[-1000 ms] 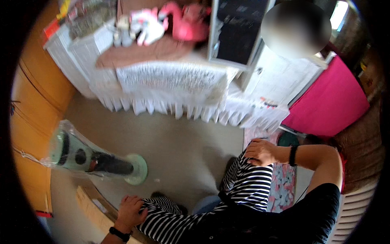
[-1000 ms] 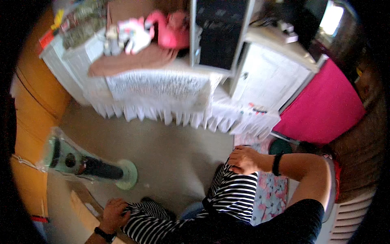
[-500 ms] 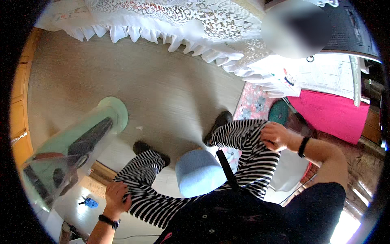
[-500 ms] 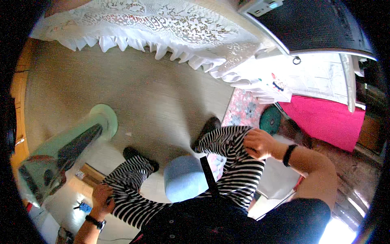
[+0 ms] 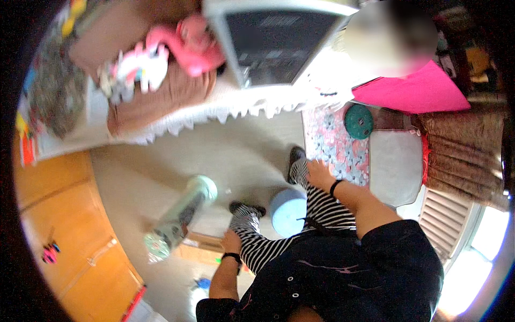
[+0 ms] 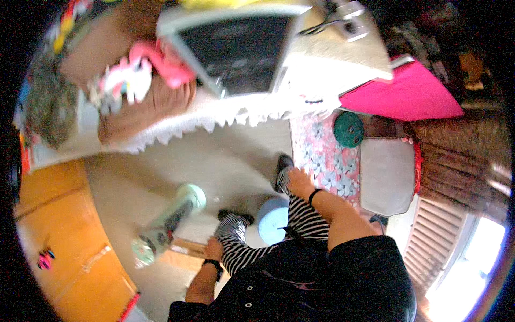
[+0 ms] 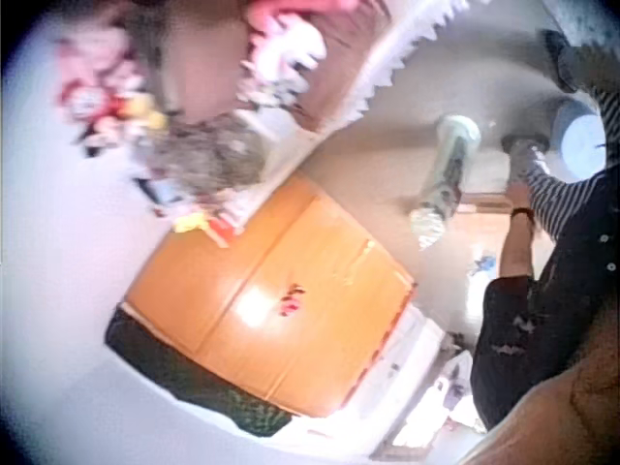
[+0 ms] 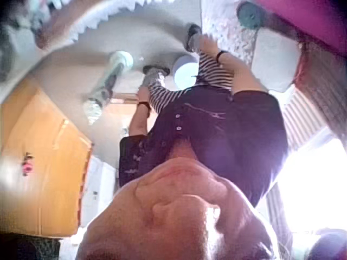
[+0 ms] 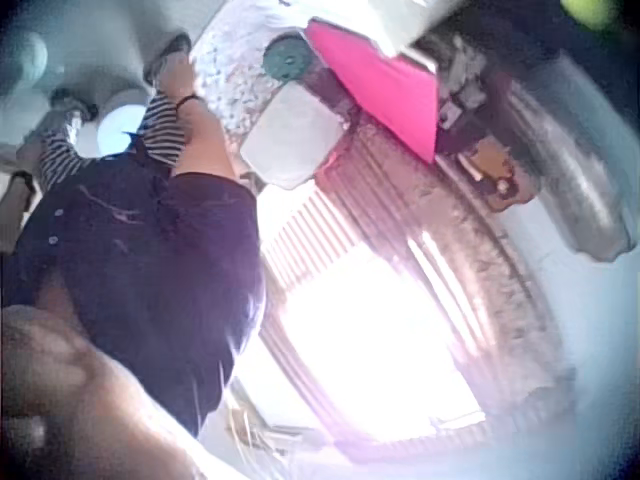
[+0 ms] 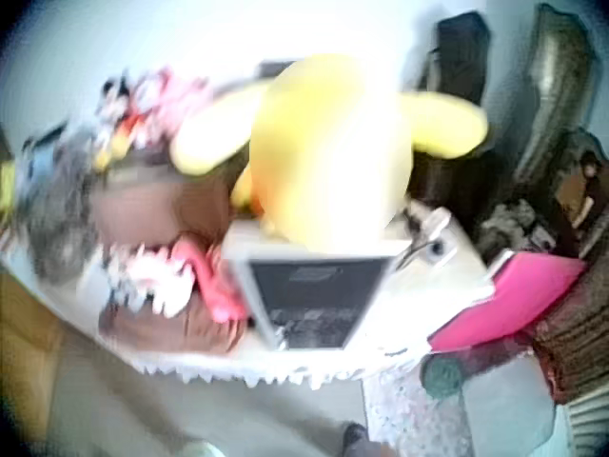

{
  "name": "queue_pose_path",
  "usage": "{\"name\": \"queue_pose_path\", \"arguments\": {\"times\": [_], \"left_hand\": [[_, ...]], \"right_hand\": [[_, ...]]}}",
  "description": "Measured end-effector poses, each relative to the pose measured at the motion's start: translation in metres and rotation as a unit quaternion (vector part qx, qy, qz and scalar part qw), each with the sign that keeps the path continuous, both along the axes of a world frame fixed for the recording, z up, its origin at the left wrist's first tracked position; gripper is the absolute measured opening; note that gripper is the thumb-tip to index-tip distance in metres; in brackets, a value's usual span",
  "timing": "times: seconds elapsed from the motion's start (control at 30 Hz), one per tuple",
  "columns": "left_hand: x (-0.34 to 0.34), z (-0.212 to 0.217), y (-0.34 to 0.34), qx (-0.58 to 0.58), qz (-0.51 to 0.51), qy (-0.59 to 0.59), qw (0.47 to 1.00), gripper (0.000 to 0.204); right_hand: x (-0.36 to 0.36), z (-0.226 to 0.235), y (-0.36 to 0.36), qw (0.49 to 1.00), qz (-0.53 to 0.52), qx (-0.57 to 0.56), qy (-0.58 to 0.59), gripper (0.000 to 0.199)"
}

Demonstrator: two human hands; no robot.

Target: The person wraps the power cord around a light green appliance, places it into a clear plastic bag, and then retrieves a white cable from a bag. They proceed to thread the white cable through the bottom of the appliance and secure it.

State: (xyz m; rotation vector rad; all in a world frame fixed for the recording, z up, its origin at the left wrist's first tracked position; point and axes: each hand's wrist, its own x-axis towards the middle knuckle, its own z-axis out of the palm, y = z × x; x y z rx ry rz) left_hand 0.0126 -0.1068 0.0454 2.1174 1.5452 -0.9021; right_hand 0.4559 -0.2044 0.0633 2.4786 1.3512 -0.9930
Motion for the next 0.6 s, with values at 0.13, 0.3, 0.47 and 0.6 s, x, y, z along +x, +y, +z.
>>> {"name": "queue_pose_path", "arguments": {"times": [0.13, 0.3, 0.47, 0.6], "left_hand": [[0.079, 0.072, 0.056, -0.207, 0.037, -0.022, 0.977, 0.037], [0.129, 0.104, 0.116, -0.184, 0.176, -0.158, 0.954, 0.038], [0.199, 0.118, 0.169, -0.183, 0.117, -0.249, 0.944, 0.035], [0.265, 0.133, 0.198, -0.162, -0.121, -0.231, 0.952, 0.030]], "right_hand": [[0.021, 0.055, -0.021, 0.967, -0.109, -0.109, 0.204, 0.054], [0.080, 0.102, -0.051, 0.940, -0.094, -0.055, 0.325, 0.032], [0.134, 0.075, -0.126, 0.924, -0.346, 0.015, 0.161, 0.041], [0.149, 0.101, -0.224, 0.774, -0.620, 0.107, 0.079, 0.025]]}}
